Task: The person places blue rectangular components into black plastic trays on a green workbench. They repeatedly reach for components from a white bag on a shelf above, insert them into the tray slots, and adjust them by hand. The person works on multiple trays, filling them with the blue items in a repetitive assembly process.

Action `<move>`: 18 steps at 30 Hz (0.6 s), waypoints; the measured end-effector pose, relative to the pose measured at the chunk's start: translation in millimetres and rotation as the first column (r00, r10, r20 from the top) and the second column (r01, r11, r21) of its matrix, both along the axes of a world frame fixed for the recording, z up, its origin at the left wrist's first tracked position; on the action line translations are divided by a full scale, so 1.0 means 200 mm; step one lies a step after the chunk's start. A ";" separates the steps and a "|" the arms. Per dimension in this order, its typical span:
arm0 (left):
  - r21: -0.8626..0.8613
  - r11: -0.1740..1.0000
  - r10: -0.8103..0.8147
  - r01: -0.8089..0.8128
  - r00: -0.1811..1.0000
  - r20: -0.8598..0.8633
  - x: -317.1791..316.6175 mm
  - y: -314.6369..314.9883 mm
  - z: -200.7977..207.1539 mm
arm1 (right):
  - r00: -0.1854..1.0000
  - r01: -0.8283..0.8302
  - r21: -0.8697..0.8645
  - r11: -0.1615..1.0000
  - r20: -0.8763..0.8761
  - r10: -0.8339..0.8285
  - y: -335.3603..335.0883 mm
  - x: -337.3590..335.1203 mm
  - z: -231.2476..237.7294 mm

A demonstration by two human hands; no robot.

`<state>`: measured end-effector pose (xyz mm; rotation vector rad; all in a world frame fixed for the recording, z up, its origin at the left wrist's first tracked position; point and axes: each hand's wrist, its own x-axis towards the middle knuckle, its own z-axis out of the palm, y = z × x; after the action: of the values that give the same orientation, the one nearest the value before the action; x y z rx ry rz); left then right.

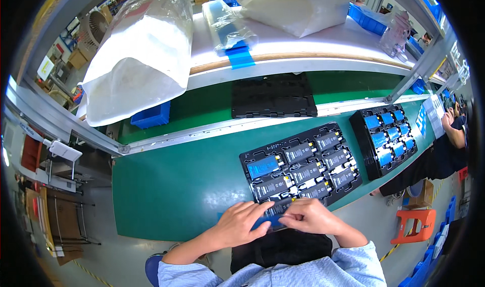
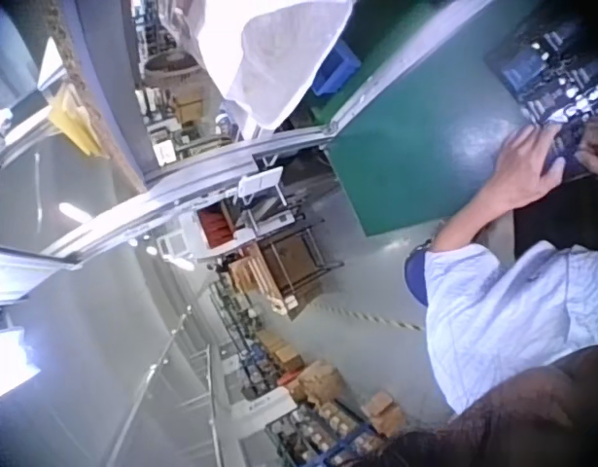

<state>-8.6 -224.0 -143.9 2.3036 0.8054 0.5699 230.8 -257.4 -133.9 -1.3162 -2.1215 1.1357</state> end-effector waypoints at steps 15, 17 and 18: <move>-0.727 0.682 0.120 0.079 0.969 0.218 0.09 -0.11 -0.06 | 0.990 -0.009 -0.161 0.987 -0.139 -0.014 -0.13 0.00 -0.12; -0.826 0.548 0.195 0.130 0.941 0.278 0.08 -0.10 -0.09 | 0.988 0.071 -0.145 0.987 -0.126 -0.090 -0.15 0.00 -0.13; -0.870 0.447 0.231 0.208 0.913 0.337 0.07 -0.09 -0.10 | 0.988 0.088 -0.121 0.989 -0.114 -0.102 -0.16 0.00 -0.16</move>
<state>6.1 -242.0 -164.6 1.0997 0.6621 0.4371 230.1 -288.8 -165.1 -1.3484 -1.9118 1.2809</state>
